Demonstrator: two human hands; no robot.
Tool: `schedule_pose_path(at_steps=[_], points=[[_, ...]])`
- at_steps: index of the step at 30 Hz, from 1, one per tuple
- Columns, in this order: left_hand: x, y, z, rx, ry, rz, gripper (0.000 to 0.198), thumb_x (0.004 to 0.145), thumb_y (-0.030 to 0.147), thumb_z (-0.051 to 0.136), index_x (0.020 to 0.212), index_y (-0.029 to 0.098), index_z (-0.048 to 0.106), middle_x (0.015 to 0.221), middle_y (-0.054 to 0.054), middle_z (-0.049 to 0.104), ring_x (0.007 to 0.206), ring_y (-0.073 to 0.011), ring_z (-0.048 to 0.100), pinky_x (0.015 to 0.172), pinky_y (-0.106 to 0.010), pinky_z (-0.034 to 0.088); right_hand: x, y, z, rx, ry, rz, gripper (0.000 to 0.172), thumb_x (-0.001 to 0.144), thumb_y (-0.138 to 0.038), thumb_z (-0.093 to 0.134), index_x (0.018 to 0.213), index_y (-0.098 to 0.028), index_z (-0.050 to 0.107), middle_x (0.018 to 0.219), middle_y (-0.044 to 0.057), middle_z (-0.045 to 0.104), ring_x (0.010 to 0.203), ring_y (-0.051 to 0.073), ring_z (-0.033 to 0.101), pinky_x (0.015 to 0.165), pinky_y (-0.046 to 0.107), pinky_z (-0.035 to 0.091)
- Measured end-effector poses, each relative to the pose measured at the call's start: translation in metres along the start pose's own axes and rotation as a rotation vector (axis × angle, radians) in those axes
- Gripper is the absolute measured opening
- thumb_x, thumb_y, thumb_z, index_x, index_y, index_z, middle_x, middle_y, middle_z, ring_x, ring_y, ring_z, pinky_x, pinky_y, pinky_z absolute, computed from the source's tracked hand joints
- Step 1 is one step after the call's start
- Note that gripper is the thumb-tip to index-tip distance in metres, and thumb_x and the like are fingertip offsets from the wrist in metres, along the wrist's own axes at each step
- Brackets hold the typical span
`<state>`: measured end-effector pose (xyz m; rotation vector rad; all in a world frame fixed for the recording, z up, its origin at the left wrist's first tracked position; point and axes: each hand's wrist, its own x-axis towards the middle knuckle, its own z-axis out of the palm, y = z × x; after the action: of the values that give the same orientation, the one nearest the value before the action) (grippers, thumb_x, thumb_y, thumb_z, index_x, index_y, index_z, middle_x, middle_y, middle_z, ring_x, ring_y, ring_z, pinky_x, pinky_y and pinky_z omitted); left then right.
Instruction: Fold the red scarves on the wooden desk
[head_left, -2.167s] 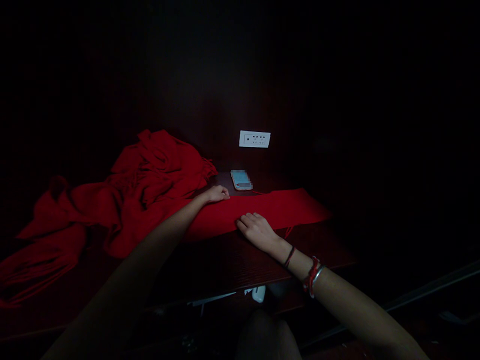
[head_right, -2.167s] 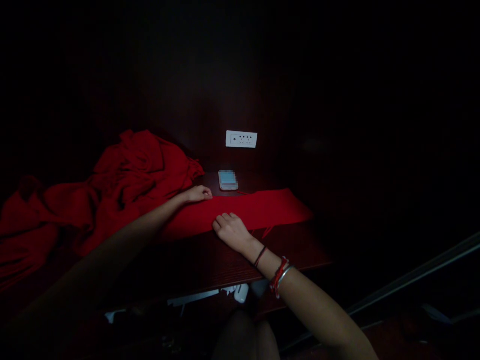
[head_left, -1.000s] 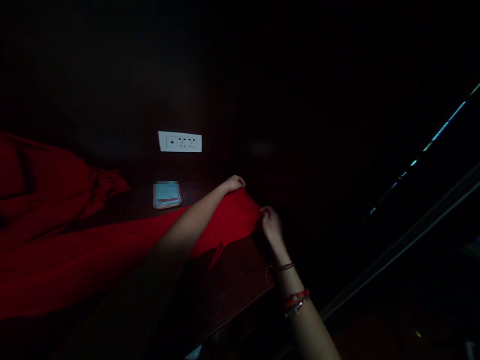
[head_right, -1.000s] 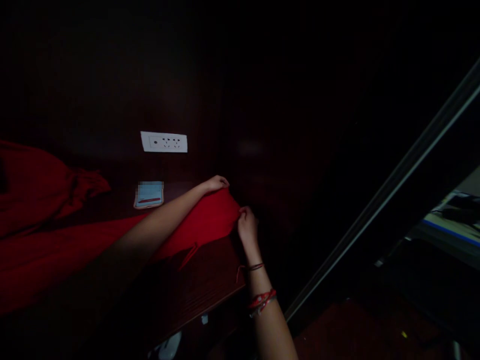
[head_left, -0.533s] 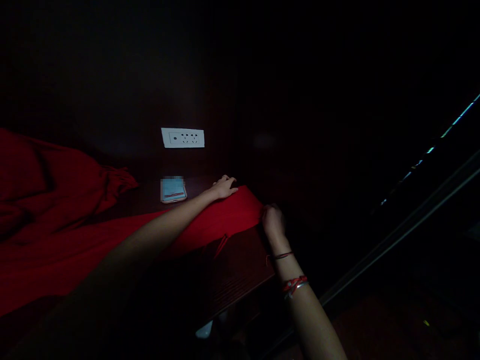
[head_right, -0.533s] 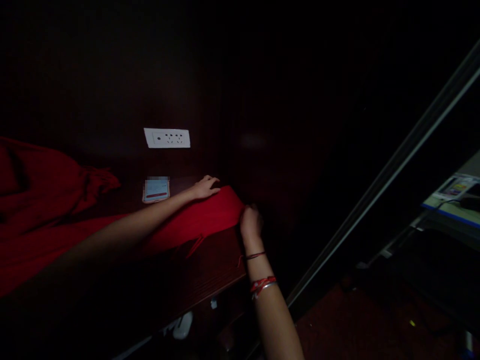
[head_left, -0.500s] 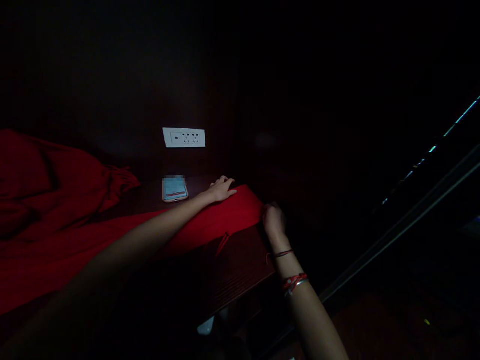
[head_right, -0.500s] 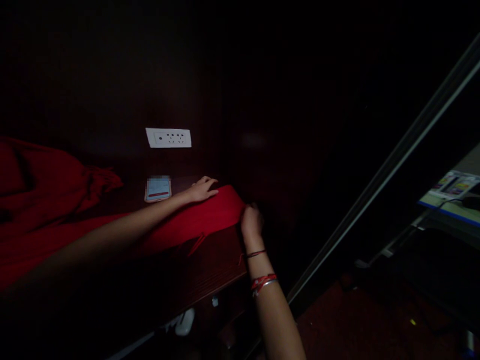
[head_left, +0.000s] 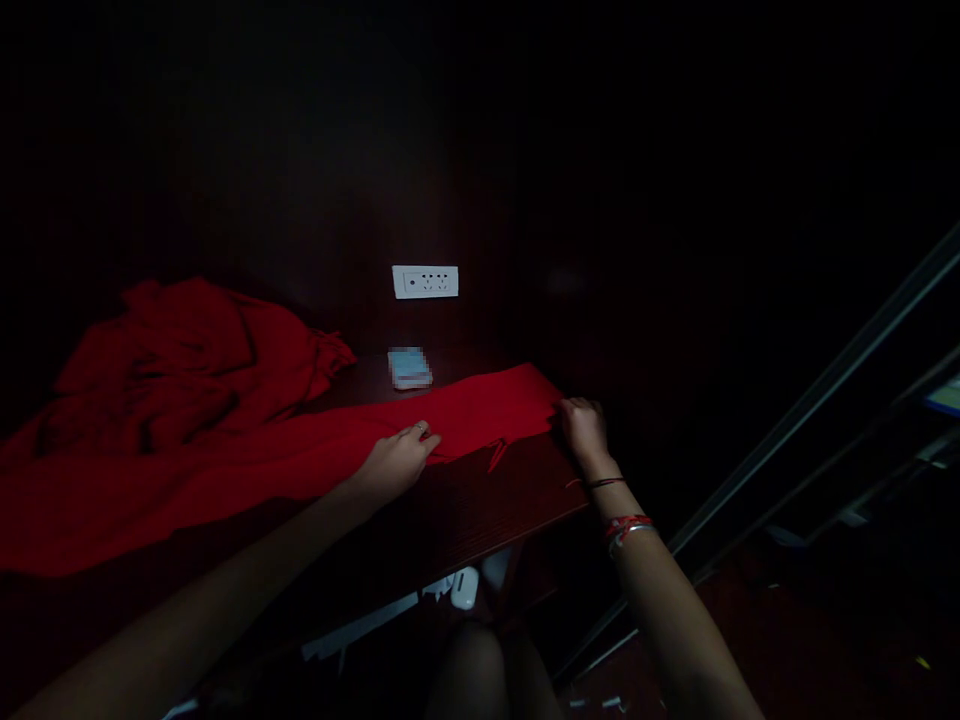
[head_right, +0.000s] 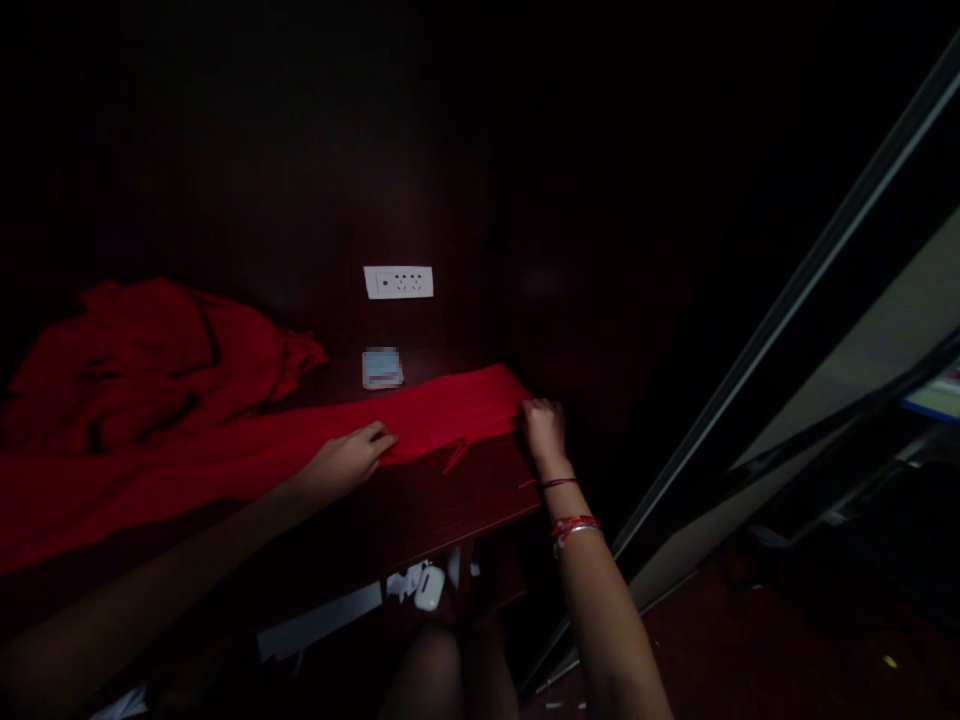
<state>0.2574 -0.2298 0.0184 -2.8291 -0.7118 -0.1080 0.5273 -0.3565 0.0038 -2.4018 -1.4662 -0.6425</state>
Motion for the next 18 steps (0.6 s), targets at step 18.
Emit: schedule_pose_path(at_steps=[18], points=[[0.001, -0.041, 0.010, -0.043, 0.147, 0.093, 0.038, 0.077, 0.007, 0.030, 0.109, 0.024, 0.041, 0.115, -0.005, 0.043, 0.083, -0.0163, 0.055, 0.068, -0.028, 0.044, 0.023, 0.004, 0.007, 0.261, 0.059, -0.328, 0.016, 0.076, -0.017, 0.045, 0.091, -0.015, 0.045, 0.084, 0.005, 0.055, 0.075, 0.014, 0.048, 0.065, 0.023, 0.033]])
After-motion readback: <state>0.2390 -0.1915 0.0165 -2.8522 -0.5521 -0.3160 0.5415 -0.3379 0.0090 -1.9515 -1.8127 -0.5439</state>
